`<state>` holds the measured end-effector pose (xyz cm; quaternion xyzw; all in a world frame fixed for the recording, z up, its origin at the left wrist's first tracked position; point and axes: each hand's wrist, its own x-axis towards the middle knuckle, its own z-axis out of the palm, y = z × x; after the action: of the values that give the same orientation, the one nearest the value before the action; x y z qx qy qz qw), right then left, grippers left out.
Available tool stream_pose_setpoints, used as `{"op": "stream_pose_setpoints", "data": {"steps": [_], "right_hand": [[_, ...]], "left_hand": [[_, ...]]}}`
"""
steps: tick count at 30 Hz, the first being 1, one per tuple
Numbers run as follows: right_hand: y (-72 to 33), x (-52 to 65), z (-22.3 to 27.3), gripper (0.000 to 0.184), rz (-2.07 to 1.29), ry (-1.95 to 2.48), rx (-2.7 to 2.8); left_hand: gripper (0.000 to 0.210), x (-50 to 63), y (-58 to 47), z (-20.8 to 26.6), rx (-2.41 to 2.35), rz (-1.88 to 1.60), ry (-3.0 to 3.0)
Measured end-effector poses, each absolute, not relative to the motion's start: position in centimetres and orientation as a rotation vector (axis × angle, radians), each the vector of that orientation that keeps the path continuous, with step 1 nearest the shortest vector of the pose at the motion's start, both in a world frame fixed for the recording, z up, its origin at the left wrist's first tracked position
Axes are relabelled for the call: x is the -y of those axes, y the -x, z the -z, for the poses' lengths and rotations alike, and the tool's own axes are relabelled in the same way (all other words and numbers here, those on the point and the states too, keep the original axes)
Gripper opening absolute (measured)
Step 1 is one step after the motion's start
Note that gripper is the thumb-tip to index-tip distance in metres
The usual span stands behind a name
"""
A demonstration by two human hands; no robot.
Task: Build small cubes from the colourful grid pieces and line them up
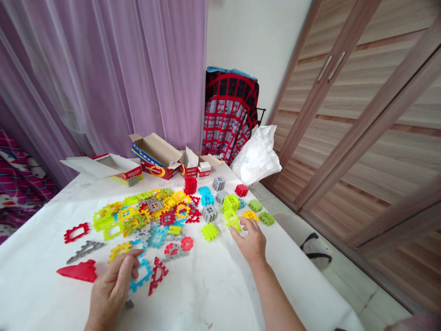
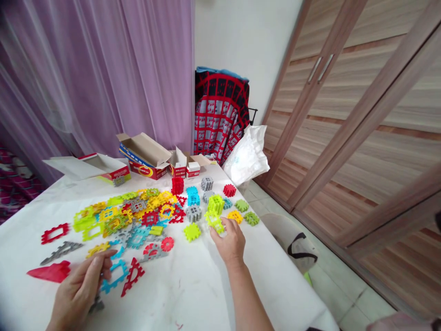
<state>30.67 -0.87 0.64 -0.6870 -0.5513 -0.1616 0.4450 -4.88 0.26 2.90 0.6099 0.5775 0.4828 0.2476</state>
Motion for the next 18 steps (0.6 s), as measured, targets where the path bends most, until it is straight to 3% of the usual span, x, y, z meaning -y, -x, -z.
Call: {"op": "stream_pose_setpoints", "data": {"steps": [18], "right_hand": [[-28.3, 0.6, -0.7, 0.030, 0.402, 1.748, 1.435]], "left_hand": [[0.048, -0.5, 5.9, -2.2, -1.500, -1.306, -1.570]]}}
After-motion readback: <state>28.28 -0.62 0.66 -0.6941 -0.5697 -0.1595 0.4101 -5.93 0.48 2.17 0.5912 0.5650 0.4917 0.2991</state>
